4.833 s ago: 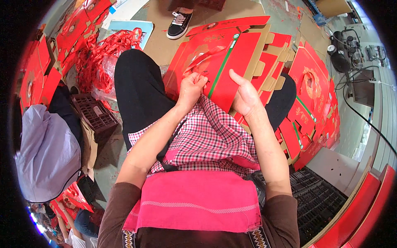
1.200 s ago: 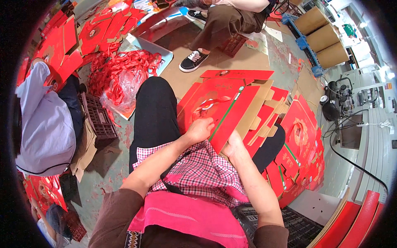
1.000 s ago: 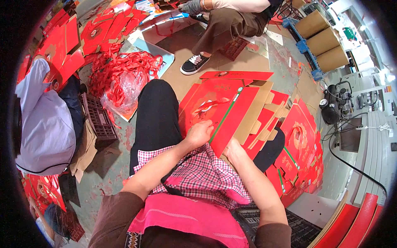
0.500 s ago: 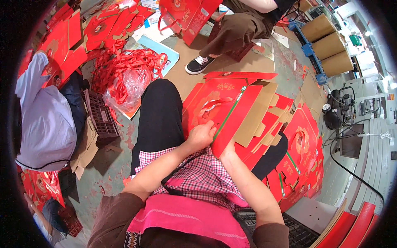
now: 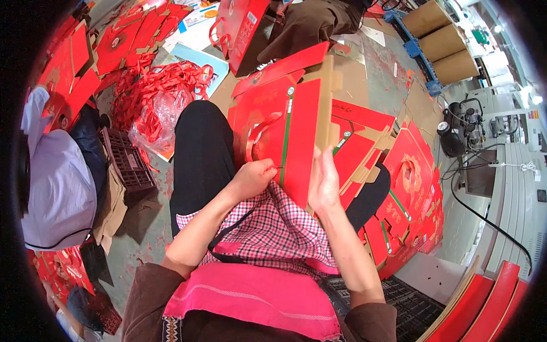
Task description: Assembling red cardboard gift boxes and attaching ribbons.
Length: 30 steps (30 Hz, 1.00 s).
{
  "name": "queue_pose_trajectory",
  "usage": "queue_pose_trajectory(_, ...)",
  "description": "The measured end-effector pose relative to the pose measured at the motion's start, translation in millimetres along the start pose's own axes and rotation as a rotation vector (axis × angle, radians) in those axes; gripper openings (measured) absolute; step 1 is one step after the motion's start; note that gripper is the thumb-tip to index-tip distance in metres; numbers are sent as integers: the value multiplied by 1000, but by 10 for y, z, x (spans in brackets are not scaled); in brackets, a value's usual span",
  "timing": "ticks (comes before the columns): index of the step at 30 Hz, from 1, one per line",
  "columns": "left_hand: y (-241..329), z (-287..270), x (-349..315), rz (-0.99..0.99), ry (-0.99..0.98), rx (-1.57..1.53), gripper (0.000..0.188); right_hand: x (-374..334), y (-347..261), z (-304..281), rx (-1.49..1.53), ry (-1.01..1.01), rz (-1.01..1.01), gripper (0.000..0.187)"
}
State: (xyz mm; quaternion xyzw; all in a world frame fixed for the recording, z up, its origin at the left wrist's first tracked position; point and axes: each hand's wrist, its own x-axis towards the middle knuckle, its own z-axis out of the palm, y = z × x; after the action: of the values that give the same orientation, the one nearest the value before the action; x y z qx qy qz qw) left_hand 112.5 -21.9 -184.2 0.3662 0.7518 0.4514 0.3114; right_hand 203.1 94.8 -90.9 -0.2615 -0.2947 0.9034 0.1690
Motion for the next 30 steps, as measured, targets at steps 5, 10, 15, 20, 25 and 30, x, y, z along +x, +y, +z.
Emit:
queue_pose_trajectory(5,92,-95,-37,4,46,-114,30,362,-130,-28,-753,207,139,27)
queue_pose_trajectory(10,264,-667,-64,24,611,-608,32,274,-757,415,-1202,136,-38,32)
queue_pose_trajectory(15,299,-1648,-320,14,536,-1262,46,202,-1425,938,-1272,-226,-42,29)
queue_pose_trajectory(20,219,-2202,-604,84,499,-1632,31,-27,-1948,1406,-1475,-355,-158,28)
queue_pose_trajectory(25,208,-2690,-965,474,678,-1613,24,-27,-2296,1434,-1690,-424,-262,25)
queue_pose_trajectory(30,406,-2845,-1039,540,909,-1549,33,-46,-2351,1622,-2159,-660,-215,25)
